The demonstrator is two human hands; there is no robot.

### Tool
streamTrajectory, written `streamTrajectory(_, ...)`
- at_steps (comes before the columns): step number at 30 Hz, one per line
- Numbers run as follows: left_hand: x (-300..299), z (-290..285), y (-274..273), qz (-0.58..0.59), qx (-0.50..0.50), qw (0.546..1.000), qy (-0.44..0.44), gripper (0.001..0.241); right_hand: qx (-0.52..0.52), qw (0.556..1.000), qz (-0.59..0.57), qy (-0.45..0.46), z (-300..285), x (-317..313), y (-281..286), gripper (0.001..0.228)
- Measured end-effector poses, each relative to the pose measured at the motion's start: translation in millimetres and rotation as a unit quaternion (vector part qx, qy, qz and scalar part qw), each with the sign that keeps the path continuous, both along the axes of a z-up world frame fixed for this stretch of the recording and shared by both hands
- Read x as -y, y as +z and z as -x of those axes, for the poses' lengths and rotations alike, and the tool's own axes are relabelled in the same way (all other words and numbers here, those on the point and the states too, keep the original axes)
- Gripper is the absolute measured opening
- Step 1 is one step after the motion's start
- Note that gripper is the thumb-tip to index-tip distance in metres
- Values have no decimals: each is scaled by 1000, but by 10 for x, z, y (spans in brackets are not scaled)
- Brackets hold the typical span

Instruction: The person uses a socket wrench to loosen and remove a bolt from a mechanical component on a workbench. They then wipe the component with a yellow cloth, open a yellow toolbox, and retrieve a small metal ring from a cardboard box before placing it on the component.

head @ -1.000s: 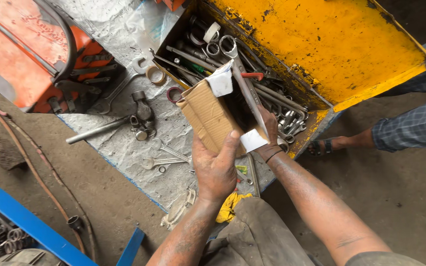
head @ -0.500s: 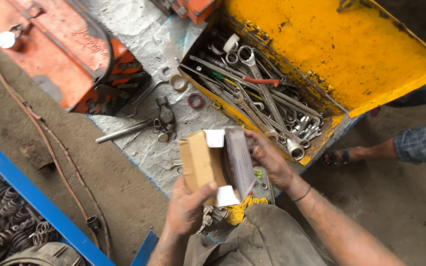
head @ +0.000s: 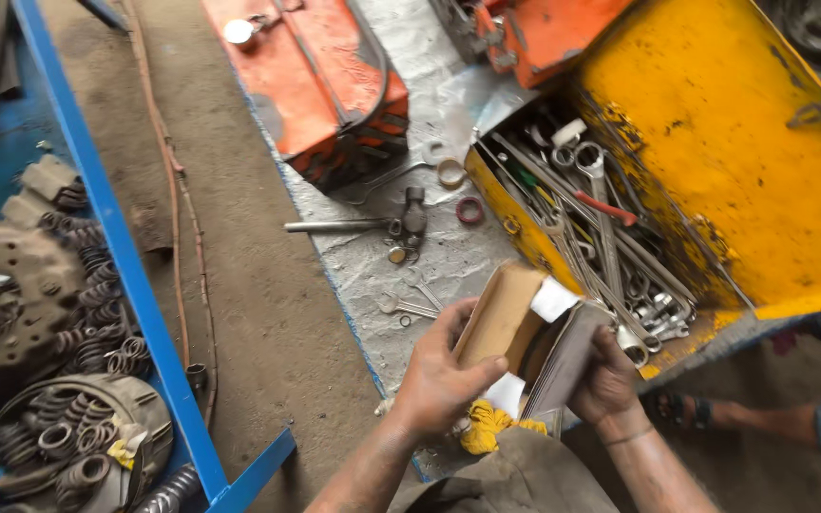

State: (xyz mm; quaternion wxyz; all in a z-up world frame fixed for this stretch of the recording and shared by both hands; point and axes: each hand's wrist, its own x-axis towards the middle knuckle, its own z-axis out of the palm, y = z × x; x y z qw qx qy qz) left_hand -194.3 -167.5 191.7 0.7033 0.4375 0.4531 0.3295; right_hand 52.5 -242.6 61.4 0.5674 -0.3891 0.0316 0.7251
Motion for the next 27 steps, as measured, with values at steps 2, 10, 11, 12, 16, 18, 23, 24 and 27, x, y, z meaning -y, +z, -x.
streamTrajectory(2, 89, 29, -97, 68, 116, 991, 23, 68, -20, 998, -41, -45, 36, 2, -1, 70)
streamTrajectory(10, 496, -128, -501, 116, 198, 949, 217, 48, 36, 999, -22, -7, 335, 289, -21, 73)
streamTrajectory(11, 446, -91, -537, 180, 230, 917, 272, 49, 45, 998, -35, 20, 348, 357, -3, 74)
streamTrajectory(12, 417, -21, -551, 146, 216, 933, 247, 45, 54, 996, -48, 46, 340, 415, 26, 75)
streamTrajectory(16, 374, 348, -588, 125, 143, 965, 180, 38, 55, 964, -84, 244, 193, 622, 267, 86)
streamTrajectory(18, 403, 433, -682, 184, 131, 961, 162, 33, -30, 932, -130, 338, 44, 672, 439, 91)
streamTrajectory(23, 584, 392, -1256, 189, 16, 976, 106, 15, -160, 957, -97, 220, -274, 510, 603, 76)
streamTrajectory(24, 598, 404, -1375, 100, -91, 991, 17, 17, -23, 976, -29, 216, -247, 469, 566, 69)
streamTrajectory(27, 471, 201, -1752, -65, -224, 963, -135, 19, -21, 988, -10, 154, -148, 312, 387, 56)
